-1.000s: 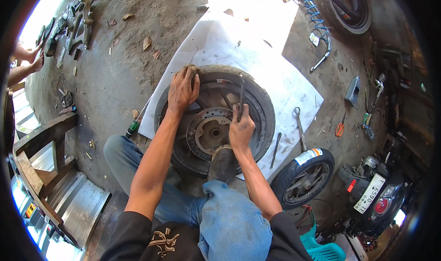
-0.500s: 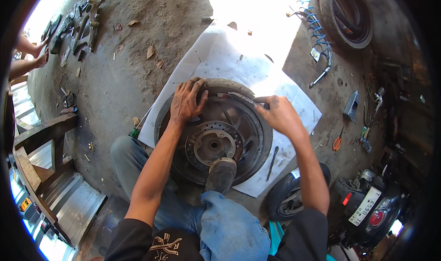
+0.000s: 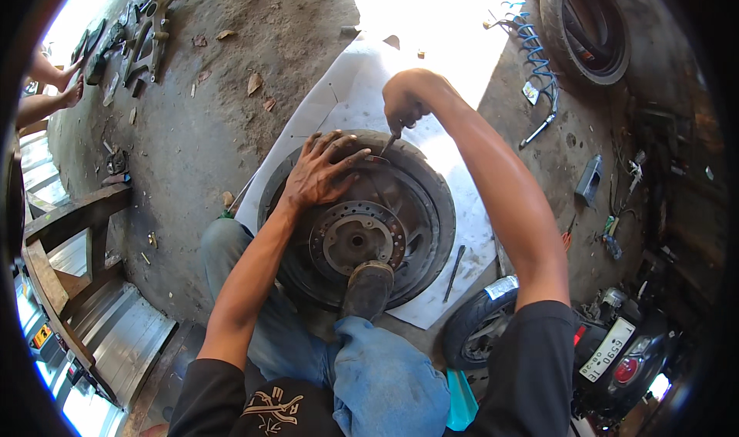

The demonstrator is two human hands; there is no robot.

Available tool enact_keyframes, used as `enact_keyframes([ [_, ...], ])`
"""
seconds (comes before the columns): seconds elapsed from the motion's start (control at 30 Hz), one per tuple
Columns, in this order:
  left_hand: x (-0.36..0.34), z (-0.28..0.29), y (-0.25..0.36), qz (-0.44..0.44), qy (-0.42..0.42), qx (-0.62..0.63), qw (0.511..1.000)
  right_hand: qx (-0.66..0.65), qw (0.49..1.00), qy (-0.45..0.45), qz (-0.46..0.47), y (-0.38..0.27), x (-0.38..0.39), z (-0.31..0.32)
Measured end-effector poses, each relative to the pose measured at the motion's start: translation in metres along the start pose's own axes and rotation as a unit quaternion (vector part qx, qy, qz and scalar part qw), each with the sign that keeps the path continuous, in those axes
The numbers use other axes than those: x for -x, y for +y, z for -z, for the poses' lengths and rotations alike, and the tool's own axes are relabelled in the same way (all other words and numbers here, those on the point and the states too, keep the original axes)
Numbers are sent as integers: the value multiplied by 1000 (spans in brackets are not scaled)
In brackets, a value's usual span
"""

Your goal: The recorder is using a pry bar and a screwdriver to remove or seat a motorcycle tire on a rim.

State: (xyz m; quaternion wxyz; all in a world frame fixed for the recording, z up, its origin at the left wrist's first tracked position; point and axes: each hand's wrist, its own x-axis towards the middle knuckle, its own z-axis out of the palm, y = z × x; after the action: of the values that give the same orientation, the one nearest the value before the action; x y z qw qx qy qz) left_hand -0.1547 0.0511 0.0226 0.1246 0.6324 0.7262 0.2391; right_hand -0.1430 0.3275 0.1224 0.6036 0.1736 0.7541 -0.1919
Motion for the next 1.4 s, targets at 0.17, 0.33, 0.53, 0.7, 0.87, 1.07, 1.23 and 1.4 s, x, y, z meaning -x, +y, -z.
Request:
enact_keyframes([
  [0.17,0,-1,-1,-12,11,1,1000,-4,997,-75,-19,-7,-20,19],
  [0.33,-1,-2,-6,-11,33,29,999,146,989,19,23,-47,-15,-6],
  [0.53,-2,1,-2,-14,48,34,998,113,992,-38,-50,-41,-29,1],
  [0.7,-20,-8,18,25,57,42,997,64,996,-30,-60,-21,-32,0],
  [0.87,-32,-21,19,-12,54,43,998,-29,997,-15,-76,0,-20,-1],
  [1.07,-30,-28,14,-37,52,10,998,6,998,-56,-35,-20,-31,10],
  [1.23,-33,-27,19,-58,48,11,997,64,996,-31,-49,-31,-26,-13],
  [1.4,-37,-24,17,-54,58,12,997,-42,998,-3,-52,-4,-7,-21],
])
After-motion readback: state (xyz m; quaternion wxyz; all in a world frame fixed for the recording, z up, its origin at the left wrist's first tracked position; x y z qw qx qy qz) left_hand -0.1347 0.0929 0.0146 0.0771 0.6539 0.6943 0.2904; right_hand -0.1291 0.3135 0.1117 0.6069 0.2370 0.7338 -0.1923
